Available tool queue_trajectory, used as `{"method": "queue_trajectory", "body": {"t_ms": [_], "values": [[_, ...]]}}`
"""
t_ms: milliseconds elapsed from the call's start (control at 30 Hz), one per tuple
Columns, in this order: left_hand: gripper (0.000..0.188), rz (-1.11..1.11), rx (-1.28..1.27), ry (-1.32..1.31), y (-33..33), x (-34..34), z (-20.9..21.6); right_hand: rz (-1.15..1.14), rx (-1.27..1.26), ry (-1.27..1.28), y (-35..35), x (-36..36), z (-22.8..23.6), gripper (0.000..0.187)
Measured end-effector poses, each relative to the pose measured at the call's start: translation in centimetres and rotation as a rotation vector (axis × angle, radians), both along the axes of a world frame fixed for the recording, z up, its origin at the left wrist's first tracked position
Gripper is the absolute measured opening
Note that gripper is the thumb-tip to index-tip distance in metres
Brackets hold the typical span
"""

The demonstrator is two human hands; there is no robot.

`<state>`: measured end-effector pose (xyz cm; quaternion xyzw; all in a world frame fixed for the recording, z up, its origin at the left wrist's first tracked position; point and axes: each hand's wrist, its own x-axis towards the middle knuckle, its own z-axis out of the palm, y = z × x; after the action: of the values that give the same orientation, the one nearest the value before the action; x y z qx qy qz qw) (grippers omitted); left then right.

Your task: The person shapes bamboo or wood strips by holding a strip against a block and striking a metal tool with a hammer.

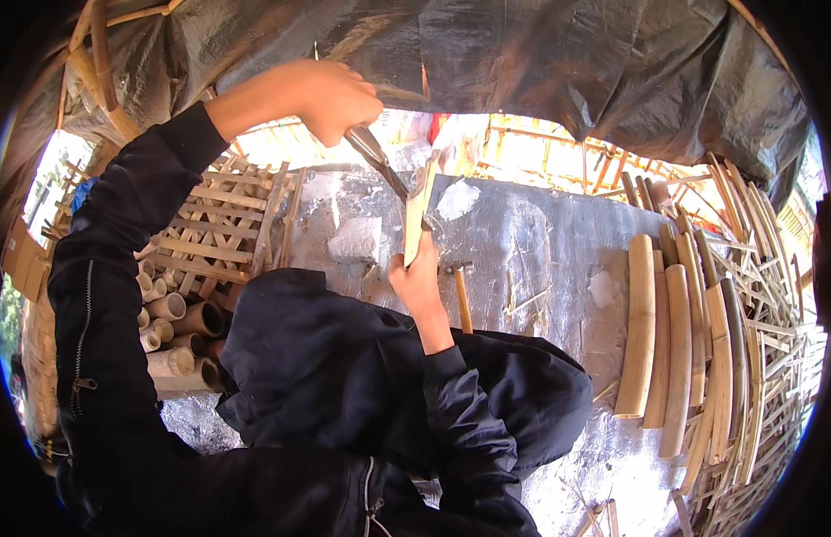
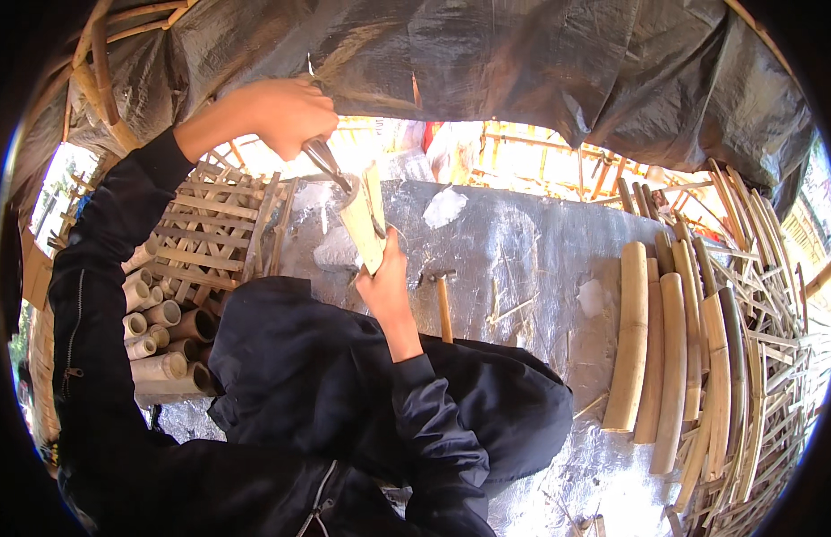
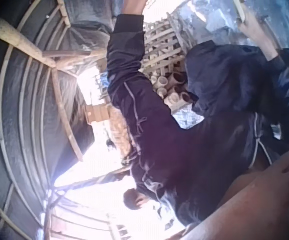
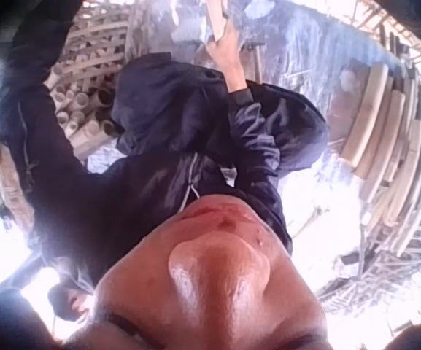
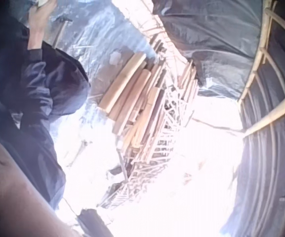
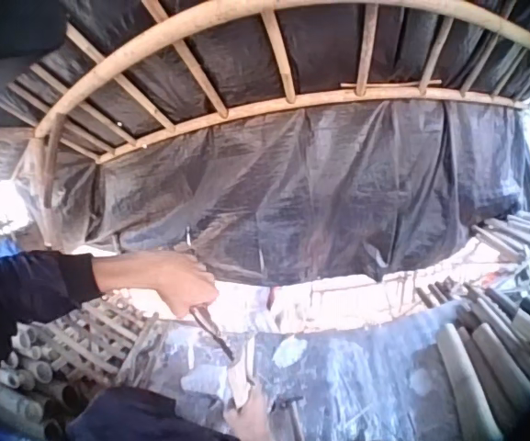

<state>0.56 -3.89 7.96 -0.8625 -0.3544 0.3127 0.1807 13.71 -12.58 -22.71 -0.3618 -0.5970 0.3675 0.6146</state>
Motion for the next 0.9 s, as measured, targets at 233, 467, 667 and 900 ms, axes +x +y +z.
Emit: {"method": "queue_trajectory", "body": {"t_ms": [233, 467, 667, 900], "values": [[0.019, 0.445, -0.363, -0.567, -3.2, -3.2, -9.1, -0.094, -0.012, -0.05, 0.8, 1.3, -0.8, 0.051], [0.027, 0.787, -0.443, -0.856, -9.0, -0.3, -14.1, -0.212, -0.019, -0.046, 1.9, 1.6, -0.8, 0.05], [0.039, 0.555, -0.213, -0.345, -4.7, 0.0, -5.3, -0.228, -0.071, -0.08, 1.5, 1.5, -0.7, 0.046], [0.012, -0.089, -0.173, -0.009, 0.9, -1.2, -0.3, -0.048, 0.108, -0.104, -0.6, -2.5, -0.8, 0.048]]}}
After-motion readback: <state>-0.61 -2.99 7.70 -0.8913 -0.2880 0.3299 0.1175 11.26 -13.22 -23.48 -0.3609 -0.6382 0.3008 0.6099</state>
